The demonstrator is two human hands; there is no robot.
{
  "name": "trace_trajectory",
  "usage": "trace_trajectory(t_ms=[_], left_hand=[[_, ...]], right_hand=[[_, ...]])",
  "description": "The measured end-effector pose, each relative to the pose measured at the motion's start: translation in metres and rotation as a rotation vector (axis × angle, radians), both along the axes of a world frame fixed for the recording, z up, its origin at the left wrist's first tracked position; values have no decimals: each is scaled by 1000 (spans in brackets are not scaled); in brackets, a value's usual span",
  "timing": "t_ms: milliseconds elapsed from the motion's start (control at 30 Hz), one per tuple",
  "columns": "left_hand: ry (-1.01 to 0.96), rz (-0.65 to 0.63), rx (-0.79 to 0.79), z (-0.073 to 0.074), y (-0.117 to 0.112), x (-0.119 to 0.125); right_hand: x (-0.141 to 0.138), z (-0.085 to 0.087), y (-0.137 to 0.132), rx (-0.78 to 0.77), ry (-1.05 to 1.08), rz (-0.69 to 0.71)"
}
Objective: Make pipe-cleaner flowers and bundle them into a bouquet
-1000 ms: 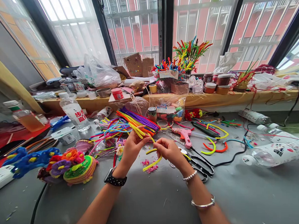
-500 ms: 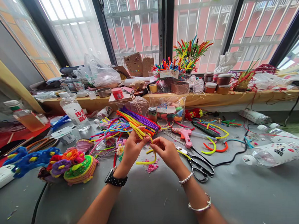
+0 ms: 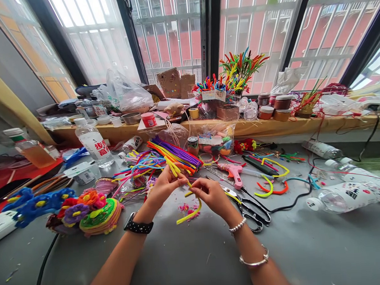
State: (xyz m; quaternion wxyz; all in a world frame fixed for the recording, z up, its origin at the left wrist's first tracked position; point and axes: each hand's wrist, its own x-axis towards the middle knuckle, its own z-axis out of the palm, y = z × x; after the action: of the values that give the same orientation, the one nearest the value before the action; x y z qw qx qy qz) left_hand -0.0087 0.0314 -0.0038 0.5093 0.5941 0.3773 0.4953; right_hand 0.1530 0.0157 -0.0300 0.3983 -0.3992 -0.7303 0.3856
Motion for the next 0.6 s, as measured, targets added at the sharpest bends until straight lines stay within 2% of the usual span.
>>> trace_trajectory(t_ms=[300,467,600], left_hand=[[-5,-146,-99,4,-1,-8],[-109,-122,-67,3,-1,-5],[-128,-101,-45,1,-2,2]], right_hand=[[1,5,-3,15,6,46],[-1,4,-2,21,52,-60],[-2,2,-2,23,52,-70]])
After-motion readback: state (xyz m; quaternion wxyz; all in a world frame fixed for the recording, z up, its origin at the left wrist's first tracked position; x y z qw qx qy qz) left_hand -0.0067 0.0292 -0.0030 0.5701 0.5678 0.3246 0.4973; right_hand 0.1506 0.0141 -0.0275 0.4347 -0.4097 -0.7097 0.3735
